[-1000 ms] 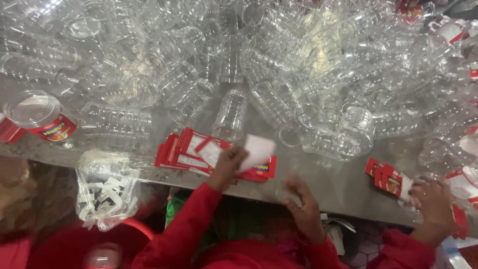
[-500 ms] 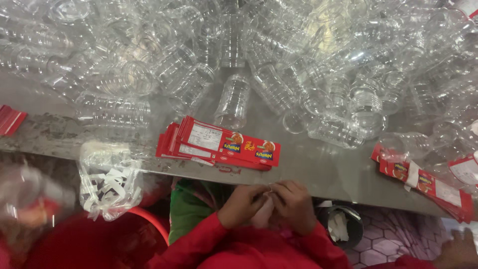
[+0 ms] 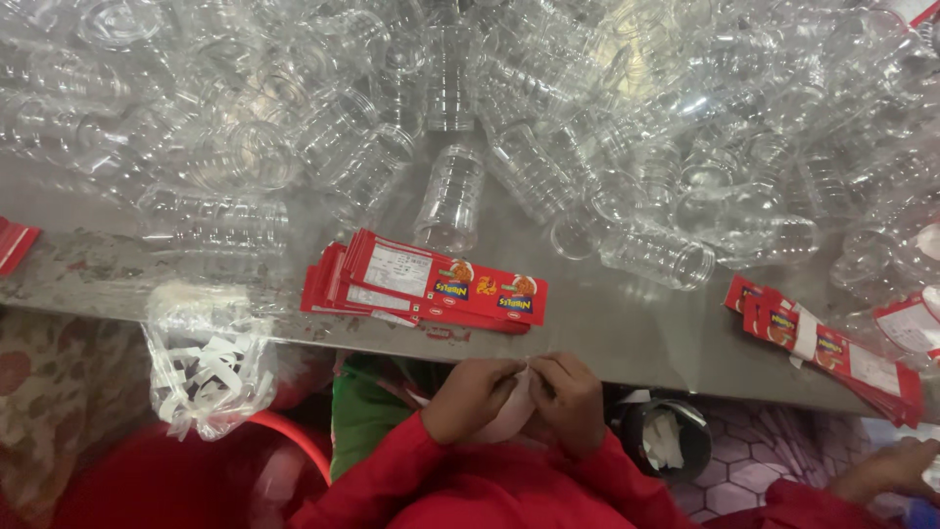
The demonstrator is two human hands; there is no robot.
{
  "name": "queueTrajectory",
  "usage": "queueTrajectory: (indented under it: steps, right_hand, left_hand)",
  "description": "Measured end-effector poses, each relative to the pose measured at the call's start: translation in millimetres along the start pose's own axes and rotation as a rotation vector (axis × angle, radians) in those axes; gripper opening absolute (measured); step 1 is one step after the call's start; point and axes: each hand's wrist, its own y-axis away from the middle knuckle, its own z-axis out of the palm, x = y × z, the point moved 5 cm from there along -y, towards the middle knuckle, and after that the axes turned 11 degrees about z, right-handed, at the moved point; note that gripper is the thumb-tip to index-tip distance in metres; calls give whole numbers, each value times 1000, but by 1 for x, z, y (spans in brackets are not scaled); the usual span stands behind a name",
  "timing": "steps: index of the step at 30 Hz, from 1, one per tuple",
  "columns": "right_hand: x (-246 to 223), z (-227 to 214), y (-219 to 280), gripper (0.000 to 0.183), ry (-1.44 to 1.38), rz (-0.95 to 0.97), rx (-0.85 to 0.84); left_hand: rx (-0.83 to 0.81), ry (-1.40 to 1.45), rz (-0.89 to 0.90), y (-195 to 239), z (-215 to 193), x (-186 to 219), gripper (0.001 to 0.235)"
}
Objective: The person applies adhesive labels to clear plastic jars by hand. The person takes a jar from a large pile, peels a label from a backing sheet, aligns it on the side of the jar, and presses it down firmly before setting the jar aside.
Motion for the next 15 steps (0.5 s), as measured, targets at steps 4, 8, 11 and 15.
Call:
queueTrajectory:
  steps: [4, 8, 11, 15]
  right_hand:
    - [69, 23, 10, 13, -492, 566, -149]
    - [121, 13, 14, 20, -1654, 1077, -15]
    - [97, -6, 7, 10, -1108, 687, 56]
    - [45, 43, 35, 25, -878, 867, -463]
  left_hand:
    - [34, 91, 9, 4, -6, 5, 25]
    - [68, 57, -240, 8, -26, -14, 26]
    - [82, 224, -329, 12, -20, -25, 17]
    - [304, 640, -357, 1, 1, -29, 9]
